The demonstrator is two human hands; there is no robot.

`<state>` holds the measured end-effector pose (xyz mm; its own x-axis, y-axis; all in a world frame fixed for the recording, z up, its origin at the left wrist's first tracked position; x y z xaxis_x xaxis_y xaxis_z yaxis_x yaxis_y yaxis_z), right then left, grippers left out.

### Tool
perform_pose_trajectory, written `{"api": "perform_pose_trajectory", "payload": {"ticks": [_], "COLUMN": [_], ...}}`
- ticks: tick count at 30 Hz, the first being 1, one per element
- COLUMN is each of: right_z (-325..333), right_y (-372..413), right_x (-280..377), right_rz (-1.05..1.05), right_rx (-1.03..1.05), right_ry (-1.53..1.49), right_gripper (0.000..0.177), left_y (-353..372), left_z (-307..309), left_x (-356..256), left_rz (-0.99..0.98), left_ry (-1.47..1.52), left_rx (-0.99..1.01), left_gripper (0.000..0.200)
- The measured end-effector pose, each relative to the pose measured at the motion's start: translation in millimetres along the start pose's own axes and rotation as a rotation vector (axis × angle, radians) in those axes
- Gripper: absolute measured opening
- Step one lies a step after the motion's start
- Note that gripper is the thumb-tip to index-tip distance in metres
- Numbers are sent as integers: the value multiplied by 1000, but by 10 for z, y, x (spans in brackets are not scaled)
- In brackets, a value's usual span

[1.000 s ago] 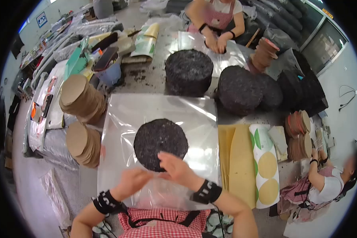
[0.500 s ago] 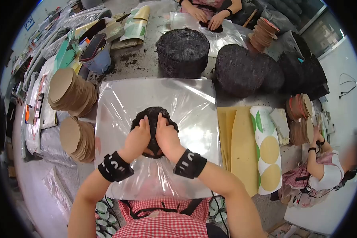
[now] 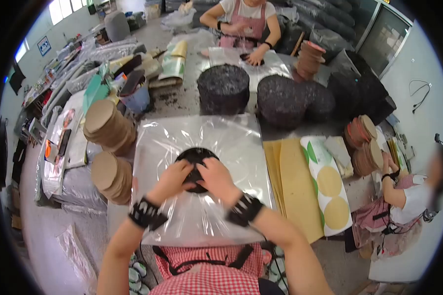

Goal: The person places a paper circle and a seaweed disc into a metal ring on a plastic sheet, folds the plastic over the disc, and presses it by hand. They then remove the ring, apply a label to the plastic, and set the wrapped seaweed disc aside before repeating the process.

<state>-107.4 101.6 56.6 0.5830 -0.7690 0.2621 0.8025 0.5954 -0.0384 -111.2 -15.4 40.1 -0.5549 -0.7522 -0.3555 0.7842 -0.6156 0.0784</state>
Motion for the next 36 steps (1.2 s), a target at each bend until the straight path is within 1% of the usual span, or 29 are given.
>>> {"api": "perform_pose_trajectory", "payload": {"ticks": [1,3,5,7,8,9,11,12,14,15,17,19,20,21,22,23,25,26,28,29,30,31,32,33,34,35,36], "right_z": [228,323,-126,-88,-21,-72,195,468,863,815,416,-329,-410,-501,-477,-434,-242,-278,-464,-495,-577,-693,-572,-234,144,379,291], "right_y": [370,1065,1615,1726,1742,1749,1562,1550,1683,1768,1933,1934,1793,1667,1497,1346,941,929,929,870,837,831,684,576,414,243,93], "right_x": [-43,-385,-612,-645,-578,-705,-839,-924,-1165,-1344,-1814,-1857,-1760,-1657,-1333,-1061,-696,-657,-624,-787,-946,-1054,-1053,-834,-588,-380,-219], "right_rz": [11,-349,-530,-361,-275,-368,-544,-543,-514,-555,-625,-555,-482,-398,-297,-271,-209,-149,-20,-68,-114,-164,-245,-245,-227,-196,-87], "right_rx": [-276,-333,-161,-230,-260,-155,44,-164,-585,-624,-716,-415,-303,-212,-144,-94,-37,-92,-209,-302,-390,-471,-637,-647,-641,-623,-567], "right_ry": [-107,67,224,96,28,-190,-621,-796,-1122,-1086,-1017,-795,-648,-501,-333,-280,-152,-296,-584,-895,-1210,-1529,-1737,-1396,-1049,-701,-580], "right_gripper": [77,73,71,66,64,60,53,51,47,47,46,51,59,67,82,89,104,111,124,126,127,129,116,106,96,87,75], "left_y": [389,1116,1621,1890,1927,1980,1808,1761,2163,2219,2188,1892,1680,1448,1222,947,490,356,237,176,100,41,13,13,1,-17,-4], "left_z": [186,260,-79,-530,-609,-579,12,695,429,210,-142,-768,-925,-712,-501,-92,-174,-7,-265,-308,-374,-395,-414,-430,-382,-304,-274], "left_x": [-110,-144,-280,-102,-126,-58,-15,-504,-777,-1124,-1160,-435,56,221,388,202,-153,-388,-211,-147,-100,-91,-98,-103,-117,-117,-95], "left_rz": [-59,78,88,16,-17,23,96,108,-61,-405,-604,-314,-89,1,91,34,-240,-291,-173,-113,-15,73,162,252,291,331,374], "left_ry": [95,-18,31,-26,-52,-68,-109,-240,8,39,111,222,351,338,328,166,83,50,179,244,200,173,151,128,178,225,270], "left_rx": [-195,-283,-160,-100,-67,-103,-185,-461,-438,-260,-79,-78,-88,-127,-164,-228,-151,-224,-228,-221,-223,-186,-145,-107,-114,-131,-141], "left_gripper": [73,69,61,53,49,42,30,14,14,14,26,40,54,67,80,90,93,67,48,39,30,28,27,27,30,34,38]}}
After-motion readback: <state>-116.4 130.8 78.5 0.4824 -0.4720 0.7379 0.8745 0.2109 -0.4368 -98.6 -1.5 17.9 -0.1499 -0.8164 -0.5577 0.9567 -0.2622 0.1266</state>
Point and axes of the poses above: each hand's wrist, its own y-axis away from the middle knuckle, its own z-axis out of the back of the hand, x = y × z, the point moved 9 cm from there along -y, towards the middle knuckle, and after that the axes turned 10 degrees about x, right-handed, at the moved point
